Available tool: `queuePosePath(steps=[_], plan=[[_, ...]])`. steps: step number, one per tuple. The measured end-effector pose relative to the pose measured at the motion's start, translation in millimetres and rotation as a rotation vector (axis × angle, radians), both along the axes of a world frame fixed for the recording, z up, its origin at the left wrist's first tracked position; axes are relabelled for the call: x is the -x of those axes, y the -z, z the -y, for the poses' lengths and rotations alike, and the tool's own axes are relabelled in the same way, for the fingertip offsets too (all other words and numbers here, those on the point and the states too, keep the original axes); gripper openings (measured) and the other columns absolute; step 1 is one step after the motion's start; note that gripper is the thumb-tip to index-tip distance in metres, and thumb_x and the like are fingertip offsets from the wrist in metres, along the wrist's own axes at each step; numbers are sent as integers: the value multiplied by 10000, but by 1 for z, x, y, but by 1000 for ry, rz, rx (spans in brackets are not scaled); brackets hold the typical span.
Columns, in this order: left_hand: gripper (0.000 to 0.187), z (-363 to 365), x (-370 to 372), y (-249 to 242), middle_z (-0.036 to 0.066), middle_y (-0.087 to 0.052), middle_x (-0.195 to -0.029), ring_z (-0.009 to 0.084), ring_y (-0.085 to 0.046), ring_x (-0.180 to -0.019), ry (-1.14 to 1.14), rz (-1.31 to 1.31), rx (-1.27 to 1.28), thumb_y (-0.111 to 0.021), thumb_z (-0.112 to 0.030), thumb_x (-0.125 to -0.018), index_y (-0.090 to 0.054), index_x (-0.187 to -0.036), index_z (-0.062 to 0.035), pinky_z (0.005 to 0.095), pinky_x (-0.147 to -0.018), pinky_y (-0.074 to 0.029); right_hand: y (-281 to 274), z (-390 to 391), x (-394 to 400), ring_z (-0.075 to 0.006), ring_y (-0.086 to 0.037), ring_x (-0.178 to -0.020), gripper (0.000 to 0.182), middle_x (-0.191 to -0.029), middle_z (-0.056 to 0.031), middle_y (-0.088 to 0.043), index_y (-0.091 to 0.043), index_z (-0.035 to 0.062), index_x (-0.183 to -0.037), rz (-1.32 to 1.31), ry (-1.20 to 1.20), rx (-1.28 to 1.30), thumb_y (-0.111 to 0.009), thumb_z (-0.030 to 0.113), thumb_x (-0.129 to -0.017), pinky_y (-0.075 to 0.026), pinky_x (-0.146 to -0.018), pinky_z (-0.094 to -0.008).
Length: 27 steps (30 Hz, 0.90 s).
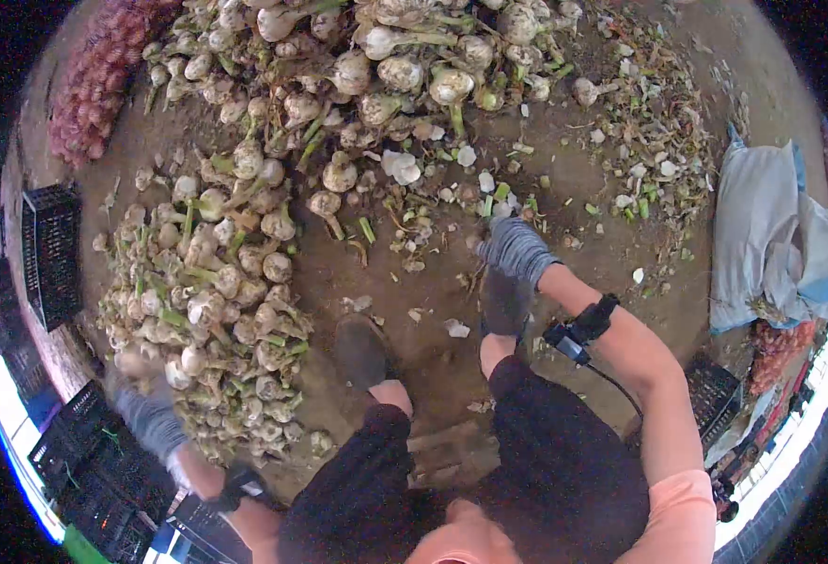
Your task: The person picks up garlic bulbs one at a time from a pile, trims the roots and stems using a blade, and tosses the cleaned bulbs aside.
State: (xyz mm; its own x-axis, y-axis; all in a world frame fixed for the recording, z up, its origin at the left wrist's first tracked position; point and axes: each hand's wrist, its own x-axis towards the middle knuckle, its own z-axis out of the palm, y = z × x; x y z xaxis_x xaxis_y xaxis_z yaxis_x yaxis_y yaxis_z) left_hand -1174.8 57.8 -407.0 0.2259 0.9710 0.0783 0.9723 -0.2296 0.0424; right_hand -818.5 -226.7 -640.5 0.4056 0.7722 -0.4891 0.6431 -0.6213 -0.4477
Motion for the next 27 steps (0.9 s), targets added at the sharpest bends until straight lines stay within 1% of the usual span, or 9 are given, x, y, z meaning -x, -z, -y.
queuePosePath(steps=[2, 4, 5, 7, 8, 10, 16, 19, 27], plan=[[386, -8, 29, 11, 113, -559, -926, 198, -548, -866, 27, 34, -425, -693, -49, -697, -547, -1053, -17, 325, -794, -464, -8, -8, 0, -377, -538, -566, 559, -587, -236, -540, -558, -52, -662, -45, -5, 61, -501, 490, -788, -428, -540, -437], [410, 12, 5, 32, 111, -567, -942, 175, -556, -837, -20, 765, 8, -685, -88, -732, -527, -1103, -15, 309, -731, -487, -17, -15, 5, -388, -540, -590, 567, -598, -243, -539, -557, -53, -673, -20, 15, 21, -493, 498, -791, -425, -560, -449], [443, 40, -54, 23, 120, -567, -964, 166, -555, -857, -173, 804, 404, -697, -109, -732, -517, -1125, -13, 294, -710, -491, -15, -16, 6, -388, -540, -590, 567, -598, -243, -539, -557, -53, -673, -20, 8, 20, -493, 498, -791, -425, -560, -449], [660, 41, -88, 101, 174, -562, -1027, 252, -558, -919, 108, 395, 616, -727, -369, -683, -488, -1169, 8, 331, -787, -460, -10, -19, 8, -390, -556, -648, 550, -642, -245, -561, -578, -48, -735, -49, 70, -14, -497, 493, -793, -440, -607, -444], [812, 47, -106, 149, 228, -532, -1103, 325, -522, -1023, 175, 515, 564, -701, -496, -652, -443, -1194, 52, 359, -886, -409, -13, -21, 8, -390, -556, -648, 550, -642, -245, -561, -578, -48, -735, -46, 66, -18, -497, 493, -793, -440, -607, -444], [867, 36, -150, 199, 276, -476, -1175, 380, -460, -1105, 130, 156, 687, -689, -530, -641, -418, -1194, 81, 390, -930, -378, -25, -22, 10, -386, -571, -709, 529, -699, -244, -586, -595, -35, -822, -50, 66, -50, -502, 486, -792, -456, -649, -429], [688, 41, -171, 243, 195, -551, -1038, 298, -547, -968, 164, 340, 530, -753, -356, -637, -447, -1141, -1, 377, -843, -434, -43, -26, 13, -376, -584, -760, 458, -761, -224, -608, -606, -4, -906, -159, 106, 118, -536, 433, -788, -465, -680, -422], [582, 65, -158, 226, 66, -511, -1003, 133, -507, -913, 257, 1131, 677, -713, 12, -639, -406, -1131, -40, 268, -809, -446, -50, -30, 22, -353, -595, -751, 404, -768, -193, -619, -609, 34, -940, -123, 135, -71, -553, 402, -783, -472, -669, -412], [528, 98, -153, 163, 49, -524, -1053, 131, -504, -964, 241, 1357, 1047, -680, -8, -688, -452, -1163, -44, 270, -848, -437, -74, -55, 39, -326, -604, -723, 345, -776, -156, -621, -567, 67, -1006, -16, -71, -220, -584, 295, -747, -482, -623, -410]])
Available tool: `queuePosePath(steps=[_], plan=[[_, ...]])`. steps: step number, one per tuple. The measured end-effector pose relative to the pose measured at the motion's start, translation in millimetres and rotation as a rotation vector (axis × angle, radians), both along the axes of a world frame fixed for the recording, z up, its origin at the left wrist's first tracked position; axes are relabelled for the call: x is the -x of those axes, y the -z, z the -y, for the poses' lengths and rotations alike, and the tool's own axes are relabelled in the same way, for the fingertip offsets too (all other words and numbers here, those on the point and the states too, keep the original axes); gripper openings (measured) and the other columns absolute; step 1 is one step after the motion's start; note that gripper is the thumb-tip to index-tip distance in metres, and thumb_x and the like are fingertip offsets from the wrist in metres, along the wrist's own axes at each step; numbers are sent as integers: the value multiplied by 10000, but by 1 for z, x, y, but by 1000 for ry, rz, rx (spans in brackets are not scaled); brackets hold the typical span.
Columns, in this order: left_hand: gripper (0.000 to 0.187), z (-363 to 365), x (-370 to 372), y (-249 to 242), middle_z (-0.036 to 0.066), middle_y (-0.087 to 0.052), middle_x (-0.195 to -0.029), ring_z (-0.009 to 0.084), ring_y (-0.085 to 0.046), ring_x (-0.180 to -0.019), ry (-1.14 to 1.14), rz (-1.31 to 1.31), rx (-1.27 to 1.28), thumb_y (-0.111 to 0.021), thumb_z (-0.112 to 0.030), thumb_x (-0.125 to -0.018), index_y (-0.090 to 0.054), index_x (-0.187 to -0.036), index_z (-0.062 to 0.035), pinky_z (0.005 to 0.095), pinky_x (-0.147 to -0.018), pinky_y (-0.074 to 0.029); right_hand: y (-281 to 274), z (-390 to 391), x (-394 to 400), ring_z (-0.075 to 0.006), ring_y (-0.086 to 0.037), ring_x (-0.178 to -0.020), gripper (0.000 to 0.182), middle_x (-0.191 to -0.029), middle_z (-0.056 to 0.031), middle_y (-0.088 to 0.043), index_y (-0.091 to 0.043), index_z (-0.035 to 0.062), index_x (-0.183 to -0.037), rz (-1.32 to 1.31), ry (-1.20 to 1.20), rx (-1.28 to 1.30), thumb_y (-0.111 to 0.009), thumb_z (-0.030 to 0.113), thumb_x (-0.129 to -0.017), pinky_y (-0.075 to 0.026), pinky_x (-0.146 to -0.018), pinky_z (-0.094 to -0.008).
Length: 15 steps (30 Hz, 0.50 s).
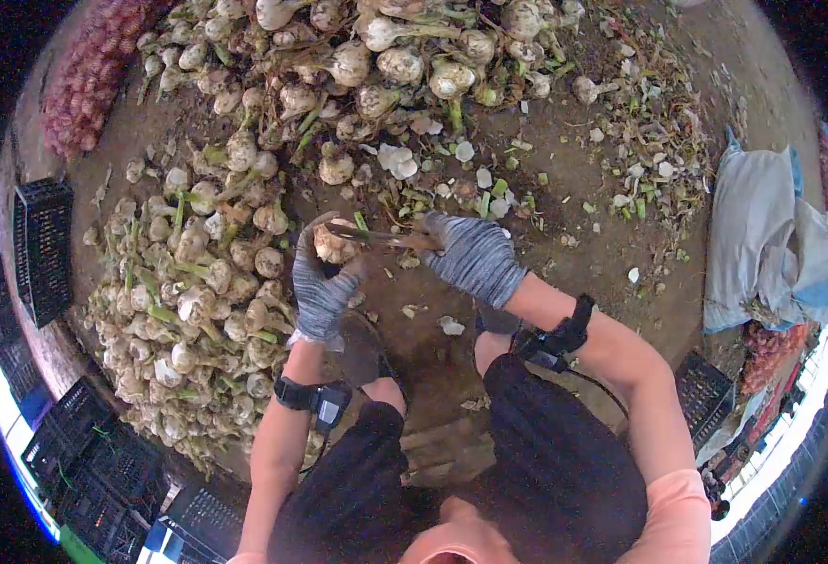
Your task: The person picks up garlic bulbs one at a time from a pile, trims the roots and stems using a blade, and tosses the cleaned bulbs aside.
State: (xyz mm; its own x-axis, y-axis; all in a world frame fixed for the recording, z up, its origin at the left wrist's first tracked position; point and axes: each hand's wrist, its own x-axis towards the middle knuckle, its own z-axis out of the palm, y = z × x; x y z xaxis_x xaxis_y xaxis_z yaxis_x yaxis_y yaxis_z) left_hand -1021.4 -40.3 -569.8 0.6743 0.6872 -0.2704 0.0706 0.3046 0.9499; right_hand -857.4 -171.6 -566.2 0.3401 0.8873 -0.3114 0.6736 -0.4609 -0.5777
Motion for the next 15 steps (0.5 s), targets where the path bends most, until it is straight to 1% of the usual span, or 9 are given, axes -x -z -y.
queuePosePath(steps=[2, 4, 7, 8, 9, 10, 12, 13, 15], plan=[[539, 1, -1, -4, 55, -531, -1039, 130, -518, -948, 8, -9, -4, -683, 1, -681, -443, -1162, -35, 269, -838, -445, -13, -8, 1, -330, -596, -761, 378, -851, -143, -628, -584, 91, -1032, -16, 4, 76, -634, 240, -689, -482, -659, -400], [550, 0, 2, -4, 60, -538, -1025, 130, -533, -933, 14, -19, -7, -685, 11, -674, -433, -1161, -25, 267, -829, -453, -13, -9, 3, -329, -596, -751, 393, -834, -144, -627, -582, 84, -1031, 8, -52, 27, -640, 233, -672, -480, -647, -401], [567, 2, 6, 4, 75, -551, -1031, 135, -552, -919, 88, -116, -168, -699, -8, -658, -430, -1157, -14, 267, -815, -466, -21, -16, 9, -320, -597, -731, 400, -804, -148, -621, -579, 67, -1018, 78, -141, 2, -639, 212, -649, -476, -617, -399], [598, 4, 8, 12, 86, -540, -1070, 150, -547, -955, 77, -57, 43, -694, -71, -691, -381, -1198, -23, 290, -842, -459, -24, -18, 11, -312, -599, -721, 392, -790, -151, -617, -579, 57, -1006, 124, -175, 24, -632, 198, -644, -475, -599, -395], [636, 6, 9, 18, 98, -529, -1109, 165, -541, -990, 66, 2, 255, -689, -134, -724, -332, -1240, -32, 314, -868, -452, -23, -18, 12, -312, -599, -721, 392, -790, -151, -617, -579, 57, -1006, 124, -174, 28, -632, 198, -644, -475, -599, -395], [636, 7, 10, 18, 98, -529, -1109, 165, -541, -990, 67, 3, 258, -689, -134, -724, -332, -1240, -32, 314, -868, -452, -21, -18, 13, -292, -598, -669, 301, -714, -133, -598, -566, 61, -937, 173, -188, -56, -611, 205, -677, -468, -564, -392], [672, 10, 14, 15, 95, -551, -1062, 169, -576, -910, 169, -283, -116, -718, -70, -651, -360, -1216, -2, 293, -811, -484, -21, -18, 15, -273, -597, -617, 219, -638, -115, -579, -552, 65, -868, 220, -200, -137, -589, 212, -710, -460, -530, -389], [672, 12, 16, 16, 95, -551, -1062, 169, -576, -910, 171, -282, -114, -718, -70, -651, -360, -1216, -2, 293, -811, -484, -25, -19, 16, -263, -592, -606, 201, -640, -109, -573, -552, 63, -875, 290, -238, -143, -562, 194, -723, -454, -514, -382], [699, 17, 20, 19, 99, -538, -1086, 175, -565, -938, -1, -120, 108, -724, -97, -651, -340, -1227, 1, 313, -832, -477, -32, -20, 17, -253, -586, -595, 186, -642, -103, -567, -551, 60, -881, 359, -275, -148, -535, 175, -736, -447, -499, -375]])
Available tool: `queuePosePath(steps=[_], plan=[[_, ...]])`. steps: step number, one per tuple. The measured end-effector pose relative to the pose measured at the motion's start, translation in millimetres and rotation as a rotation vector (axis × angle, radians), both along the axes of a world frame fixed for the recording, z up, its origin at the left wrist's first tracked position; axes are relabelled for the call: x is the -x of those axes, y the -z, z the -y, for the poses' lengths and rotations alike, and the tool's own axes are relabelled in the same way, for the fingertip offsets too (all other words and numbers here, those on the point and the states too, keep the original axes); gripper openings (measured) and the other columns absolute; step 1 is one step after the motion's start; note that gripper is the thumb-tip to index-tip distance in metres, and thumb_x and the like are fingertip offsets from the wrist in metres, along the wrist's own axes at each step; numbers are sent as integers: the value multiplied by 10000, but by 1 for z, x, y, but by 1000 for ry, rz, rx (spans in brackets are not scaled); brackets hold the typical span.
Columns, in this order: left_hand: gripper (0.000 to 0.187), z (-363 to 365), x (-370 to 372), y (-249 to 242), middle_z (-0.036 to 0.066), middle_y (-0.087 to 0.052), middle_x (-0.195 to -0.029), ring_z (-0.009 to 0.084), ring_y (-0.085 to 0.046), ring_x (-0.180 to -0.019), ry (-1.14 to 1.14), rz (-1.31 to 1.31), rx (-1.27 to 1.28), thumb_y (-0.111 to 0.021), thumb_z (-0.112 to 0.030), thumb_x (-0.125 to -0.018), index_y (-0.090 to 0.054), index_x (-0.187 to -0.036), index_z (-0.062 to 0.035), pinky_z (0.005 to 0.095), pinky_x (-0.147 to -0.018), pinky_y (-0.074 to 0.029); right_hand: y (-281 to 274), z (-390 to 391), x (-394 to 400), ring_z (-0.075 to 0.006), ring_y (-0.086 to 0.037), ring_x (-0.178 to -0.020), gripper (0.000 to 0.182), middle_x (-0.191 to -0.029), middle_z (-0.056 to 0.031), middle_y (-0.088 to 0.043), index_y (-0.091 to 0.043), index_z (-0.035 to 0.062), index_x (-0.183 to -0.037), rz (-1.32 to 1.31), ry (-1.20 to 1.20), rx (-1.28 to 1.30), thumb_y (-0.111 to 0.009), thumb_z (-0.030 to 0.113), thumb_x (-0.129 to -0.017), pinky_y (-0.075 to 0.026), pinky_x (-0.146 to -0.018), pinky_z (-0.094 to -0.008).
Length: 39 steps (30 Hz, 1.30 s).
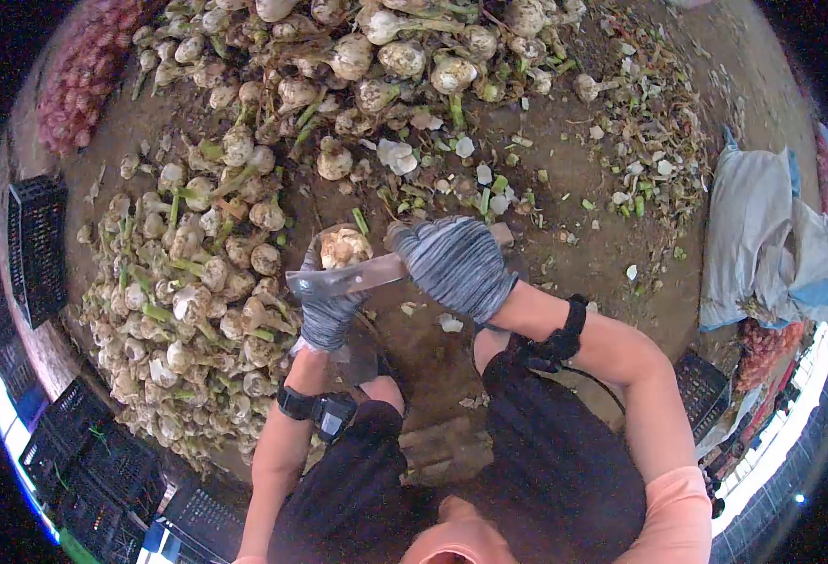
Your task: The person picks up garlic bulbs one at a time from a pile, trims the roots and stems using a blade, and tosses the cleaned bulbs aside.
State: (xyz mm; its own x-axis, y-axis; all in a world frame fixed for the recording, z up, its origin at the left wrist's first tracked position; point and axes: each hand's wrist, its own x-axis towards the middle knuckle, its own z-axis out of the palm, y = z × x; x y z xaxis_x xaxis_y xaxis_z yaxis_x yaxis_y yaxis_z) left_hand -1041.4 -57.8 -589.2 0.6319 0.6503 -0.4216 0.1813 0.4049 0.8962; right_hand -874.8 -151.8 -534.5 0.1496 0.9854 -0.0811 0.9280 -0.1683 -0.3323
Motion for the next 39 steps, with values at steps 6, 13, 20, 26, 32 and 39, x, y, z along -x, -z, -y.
queuePosePath(steps=[6, 13, 20, 26, 32, 39], plan=[[730, 1, 2, 4, 110, -497, -1140, 193, -528, -1006, -19, 76, -142, -743, -123, -645, -334, -1237, -3, 322, -858, -460, -3, 1, 3, -220, -570, -584, 253, -676, -77, -551, -561, 49, -956, 82, -75, -72, -509, 159, -734, -430, -471, -350], [651, 8, 12, 10, 88, -528, -1090, 179, -545, -969, 72, -114, -454, -723, -101, -671, -375, -1213, -7, 300, -844, -464, -6, 0, 1, -211, -576, -593, 267, -657, -75, -561, -559, 49, -975, 86, -44, -52, -519, 156, -734, -436, -490, -345], [714, -7, 4, -16, 147, -584, -999, 158, -556, -591, -48, 453, 838, -707, -135, -565, -412, -1199, 14, 252, -477, -462, -10, -1, -3, -296, -598, -671, 288, -736, -124, -604, -569, 72, -977, -389, 268, -161, -601, 228, -737, -471, -574, -385], [781, -15, 7, -21, 156, -527, -987, 168, -472, -489, -25, 722, 1206, -620, -97, -531, -357, -1252, 44, 274, -392, -391, 8, 8, -9, -322, -601, -736, 285, -782, -149, -620, -582, 87, -973, -518, 522, -26, -603, 295, -779, -481, -624, -394], [772, -15, 5, -26, 135, -512, -973, 143, -477, -520, 6, 568, 993, -640, -124, -551, -360, -1252, 40, 249, -402, -374, 5, 10, -7, -320, -603, -742, 324, -817, -148, -621, -579, 95, -994, -500, 436, 51, -630, 269, -726, -482, -625, -397], [767, -11, 7, -24, 150, -564, -917, 146, -437, -433, 1, 296, 687, -628, -109, -554, -342, -1246, 57, 245, -374, -336, 8, 15, -6, -335, -594, -771, 302, -820, -151, -618, -575, 82, -1004, -422, 335, 74, -632, 224, -744, -484, -643, -370]])
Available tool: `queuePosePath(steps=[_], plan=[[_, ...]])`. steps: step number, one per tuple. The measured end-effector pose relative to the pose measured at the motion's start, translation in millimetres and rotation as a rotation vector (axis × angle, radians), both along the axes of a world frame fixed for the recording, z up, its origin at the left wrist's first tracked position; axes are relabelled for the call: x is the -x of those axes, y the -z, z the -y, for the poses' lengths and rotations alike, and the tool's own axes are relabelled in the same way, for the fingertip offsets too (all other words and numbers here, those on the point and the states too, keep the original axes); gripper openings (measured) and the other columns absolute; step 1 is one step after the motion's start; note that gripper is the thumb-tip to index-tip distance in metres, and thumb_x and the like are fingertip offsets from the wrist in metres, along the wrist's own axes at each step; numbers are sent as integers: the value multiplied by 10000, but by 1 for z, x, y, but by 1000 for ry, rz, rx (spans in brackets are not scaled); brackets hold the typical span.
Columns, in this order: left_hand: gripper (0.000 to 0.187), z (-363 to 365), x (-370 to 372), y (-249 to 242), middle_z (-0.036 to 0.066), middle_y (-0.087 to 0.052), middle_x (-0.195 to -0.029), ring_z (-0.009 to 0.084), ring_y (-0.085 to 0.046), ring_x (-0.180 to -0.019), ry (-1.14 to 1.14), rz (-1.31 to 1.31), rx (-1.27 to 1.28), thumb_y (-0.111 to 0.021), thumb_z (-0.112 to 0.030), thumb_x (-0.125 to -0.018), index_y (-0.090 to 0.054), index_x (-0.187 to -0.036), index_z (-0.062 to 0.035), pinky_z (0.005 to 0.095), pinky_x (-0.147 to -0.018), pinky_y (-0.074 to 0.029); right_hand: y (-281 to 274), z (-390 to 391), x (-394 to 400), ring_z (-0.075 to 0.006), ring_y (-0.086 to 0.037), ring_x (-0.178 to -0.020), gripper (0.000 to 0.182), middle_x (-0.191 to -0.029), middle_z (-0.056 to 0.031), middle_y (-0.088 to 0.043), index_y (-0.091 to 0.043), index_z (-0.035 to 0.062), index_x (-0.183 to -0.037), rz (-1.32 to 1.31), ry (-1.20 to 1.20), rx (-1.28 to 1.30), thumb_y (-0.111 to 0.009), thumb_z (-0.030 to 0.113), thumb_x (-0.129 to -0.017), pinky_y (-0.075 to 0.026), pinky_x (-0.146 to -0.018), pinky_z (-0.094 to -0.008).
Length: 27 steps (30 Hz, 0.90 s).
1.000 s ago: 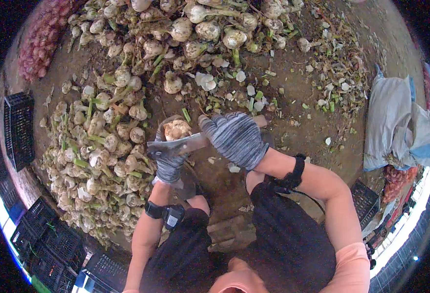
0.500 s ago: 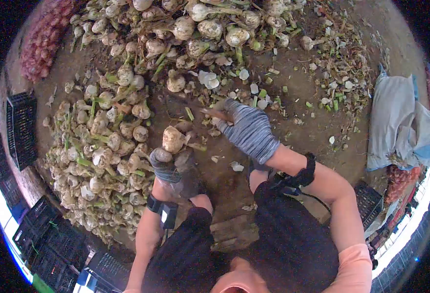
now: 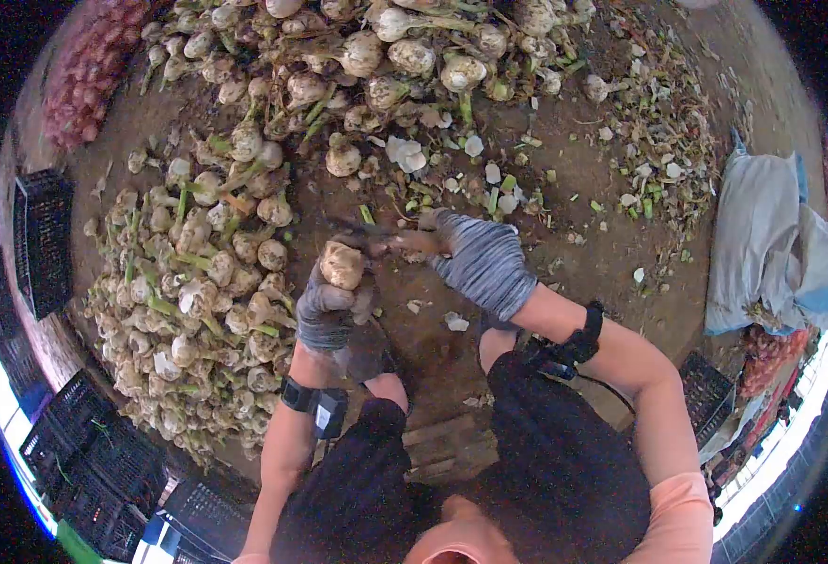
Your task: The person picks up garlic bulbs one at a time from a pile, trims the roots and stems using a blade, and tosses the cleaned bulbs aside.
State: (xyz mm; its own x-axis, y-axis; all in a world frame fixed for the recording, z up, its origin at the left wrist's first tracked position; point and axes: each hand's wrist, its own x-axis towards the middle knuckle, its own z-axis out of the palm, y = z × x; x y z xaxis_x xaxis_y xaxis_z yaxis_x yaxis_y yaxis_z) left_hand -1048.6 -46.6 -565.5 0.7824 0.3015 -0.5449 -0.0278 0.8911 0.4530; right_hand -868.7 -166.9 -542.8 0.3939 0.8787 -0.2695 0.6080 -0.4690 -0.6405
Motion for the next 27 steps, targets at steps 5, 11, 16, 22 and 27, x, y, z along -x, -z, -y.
queuePosePath(steps=[5, 11, 16, 22, 27], plan=[[891, -14, -1, -10, 260, -519, -1070, 163, -466, -429, -165, 559, 527, -608, -56, -574, -190, -1360, -17, 252, -356, -366, 11, 3, 3, -325, -602, -725, 324, -779, -156, -622, -581, 94, -1006, -93, 152, 39, -600, 312, -767, -481, -614, -398], [926, -17, 24, -21, 270, -537, -971, 151, -464, -432, -286, 375, 547, -617, -90, -595, -115, -1368, 5, 234, -344, -364, 23, 5, 8, -341, -600, -707, 343, -770, -173, -620, -579, 64, -992, -80, 131, -24, -601, 322, -768, -481, -606, -396], [881, -34, 36, -21, 250, -550, -884, 148, -468, -440, -260, 406, 404, -624, -119, -591, -189, -1340, 40, 219, -354, -369, 18, -3, 14, -343, -604, -728, 328, -788, -180, -621, -579, 53, -994, -26, 106, 22, -612, 280, -759, -483, -610, -396], [731, -46, 39, -37, 103, -552, -1012, 163, -548, -822, -38, 81, -294, -668, -98, -570, -414, -1249, -10, 273, -716, -474, 26, -2, 18, -286, -619, -715, 267, -780, -160, -623, -585, 23, -967, -34, 116, 16, -622, 191, -762, -477, -648, -333], [627, -41, 38, -33, 81, -525, -1121, 160, -495, -1044, 72, -144, -829, -576, 30, -642, -424, -1247, -30, 288, -904, -393, 16, -9, 23, -293, -617, -723, 263, -792, -163, -625, -586, 33, -966, -136, 125, -3, -628, 197, -765, -477, -654, -336]])
